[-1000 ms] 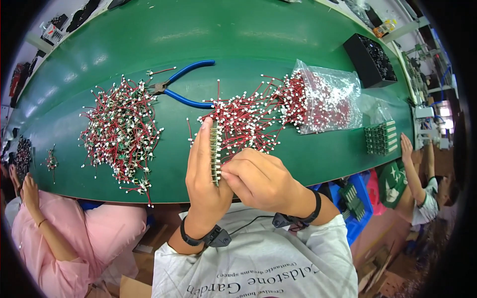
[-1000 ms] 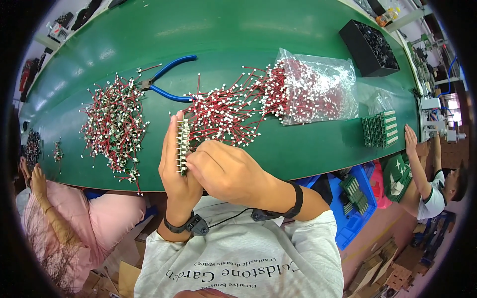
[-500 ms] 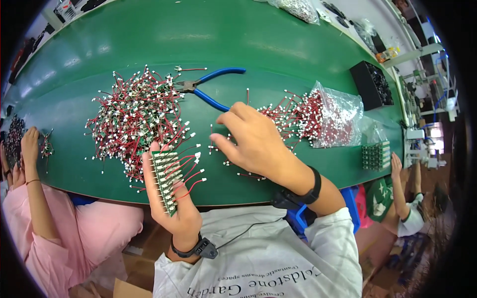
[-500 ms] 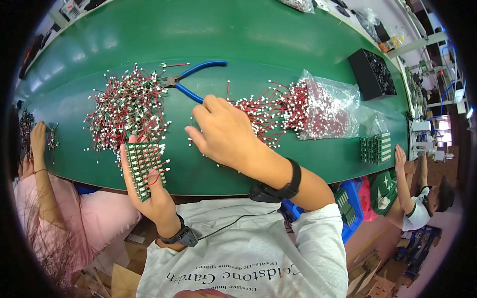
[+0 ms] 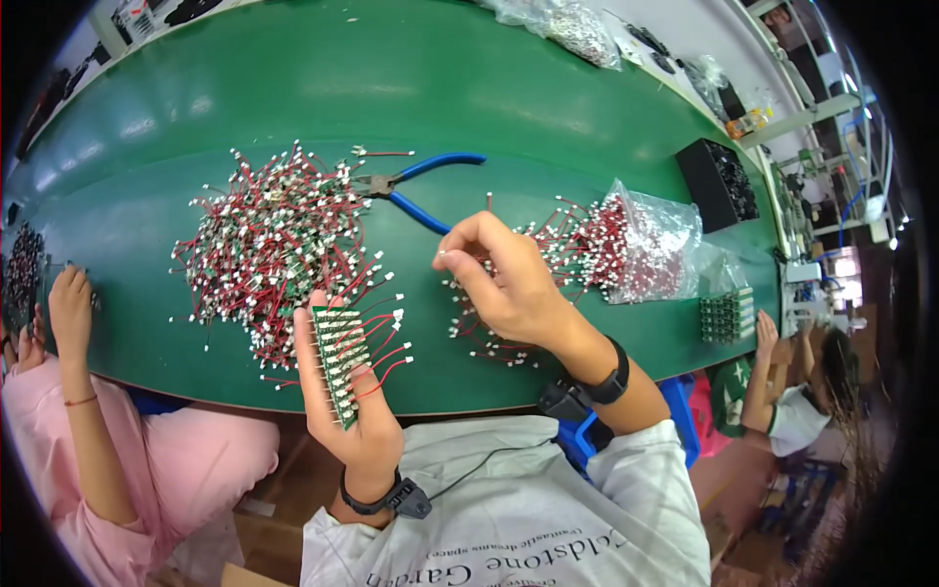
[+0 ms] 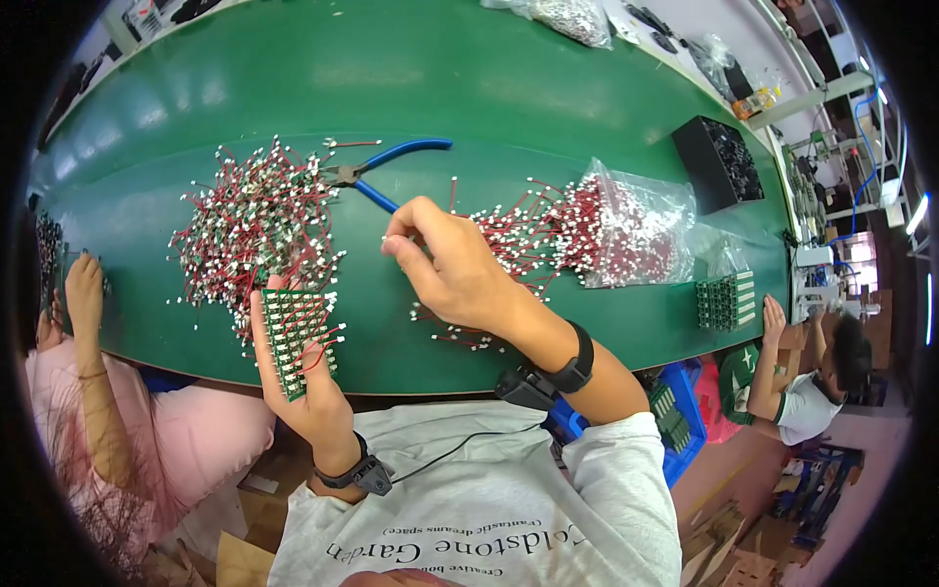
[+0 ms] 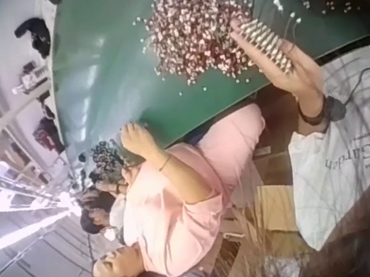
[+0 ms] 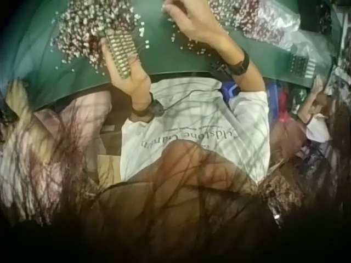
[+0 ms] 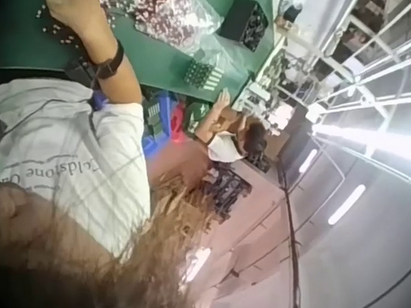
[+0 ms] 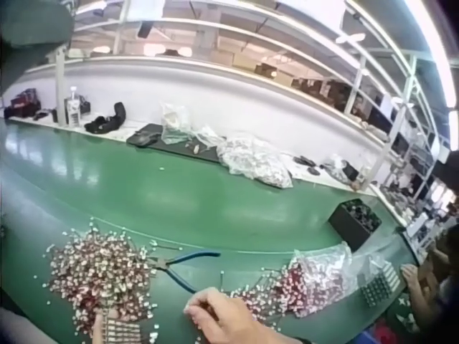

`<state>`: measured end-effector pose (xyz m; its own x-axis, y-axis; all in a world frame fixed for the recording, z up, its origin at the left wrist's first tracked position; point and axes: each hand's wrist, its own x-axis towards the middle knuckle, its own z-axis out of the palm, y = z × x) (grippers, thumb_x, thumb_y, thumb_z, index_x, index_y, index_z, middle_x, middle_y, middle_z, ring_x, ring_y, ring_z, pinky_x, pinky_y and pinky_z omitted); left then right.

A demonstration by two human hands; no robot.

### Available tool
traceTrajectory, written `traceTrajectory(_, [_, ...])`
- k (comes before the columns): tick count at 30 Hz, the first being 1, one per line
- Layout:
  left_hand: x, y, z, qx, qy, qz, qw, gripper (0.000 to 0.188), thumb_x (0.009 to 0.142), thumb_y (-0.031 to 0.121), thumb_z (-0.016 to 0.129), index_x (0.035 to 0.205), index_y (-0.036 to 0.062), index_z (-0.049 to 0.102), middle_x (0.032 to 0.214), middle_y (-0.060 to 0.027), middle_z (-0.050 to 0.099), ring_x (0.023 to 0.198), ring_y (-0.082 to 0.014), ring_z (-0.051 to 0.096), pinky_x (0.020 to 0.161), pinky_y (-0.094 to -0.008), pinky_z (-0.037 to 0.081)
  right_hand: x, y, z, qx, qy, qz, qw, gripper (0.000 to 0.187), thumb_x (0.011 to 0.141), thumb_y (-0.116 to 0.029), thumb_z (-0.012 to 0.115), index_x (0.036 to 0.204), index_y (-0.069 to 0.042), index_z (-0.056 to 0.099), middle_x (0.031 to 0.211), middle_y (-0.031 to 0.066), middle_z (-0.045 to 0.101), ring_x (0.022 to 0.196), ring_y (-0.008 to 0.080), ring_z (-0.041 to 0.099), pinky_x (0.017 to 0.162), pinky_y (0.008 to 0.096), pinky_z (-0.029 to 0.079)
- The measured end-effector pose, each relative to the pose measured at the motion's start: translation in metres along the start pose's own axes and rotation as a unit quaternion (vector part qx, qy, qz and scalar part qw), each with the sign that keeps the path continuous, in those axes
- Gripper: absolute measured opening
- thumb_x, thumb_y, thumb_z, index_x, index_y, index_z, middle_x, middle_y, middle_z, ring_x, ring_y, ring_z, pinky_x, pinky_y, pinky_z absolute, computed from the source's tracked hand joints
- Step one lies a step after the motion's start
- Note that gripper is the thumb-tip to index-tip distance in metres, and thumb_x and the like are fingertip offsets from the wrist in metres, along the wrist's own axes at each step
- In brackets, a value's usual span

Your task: The person inserts red and white wires into a circuit board by hand, places the completed board into a blue bin, and then retrieves a stack of boards to continue the process.

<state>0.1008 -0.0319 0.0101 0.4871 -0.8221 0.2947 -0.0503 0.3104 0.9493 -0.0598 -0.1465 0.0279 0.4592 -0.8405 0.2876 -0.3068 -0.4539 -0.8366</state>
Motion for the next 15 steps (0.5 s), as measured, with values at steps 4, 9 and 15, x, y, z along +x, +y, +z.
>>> traceTrajectory(4, [0.002, 0.001, 0.018, 0.000, -0.023, 0.000, 1.000, 0.056, 0.096, 0.001, 0.047, 0.146, -0.0143, 0.026, 0.147, -0.0268, 0.042, 0.132, -0.0320, 0.048, 0.109, -0.0395, 0.039, -0.011, -0.016, -0.025, 0.234, -0.007, 0.144, 0.961, 0.009, 0.099, -0.005, 0.054, 0.105, 0.001, 0.051, 0.088, 0.0053, 0.060, 0.077, 0.0089, 0.061, 0.069, 0.0227, 0.051])
traceTrajectory(9, [0.005, 0.000, 0.050, 0.030, -0.047, 0.003, 0.998, 0.058, 0.090, -0.007, 0.046, 0.146, -0.0118, 0.032, 0.144, -0.0268, 0.046, 0.131, -0.0321, 0.049, 0.109, -0.0388, 0.039, -0.029, -0.027, -0.045, 0.265, 0.024, 0.141, 0.954, 0.017, 0.098, -0.003, 0.054, 0.113, 0.005, 0.058, 0.091, 0.0056, 0.061, 0.074, 0.0083, 0.059, 0.066, 0.0229, 0.051])
traceTrajectory(15, [-0.001, -0.004, 0.080, 0.049, -0.094, 0.001, 0.994, 0.059, 0.088, -0.006, 0.048, 0.145, -0.0099, 0.035, 0.141, -0.0259, 0.050, 0.128, -0.0316, 0.052, 0.107, -0.0381, 0.040, -0.057, -0.049, -0.065, 0.027, 0.074, -0.056, 0.995, 0.012, 0.084, 0.005, 0.068, 0.096, 0.003, 0.068, 0.087, 0.0115, 0.066, 0.075, 0.0163, 0.063, 0.062, 0.0258, 0.050])
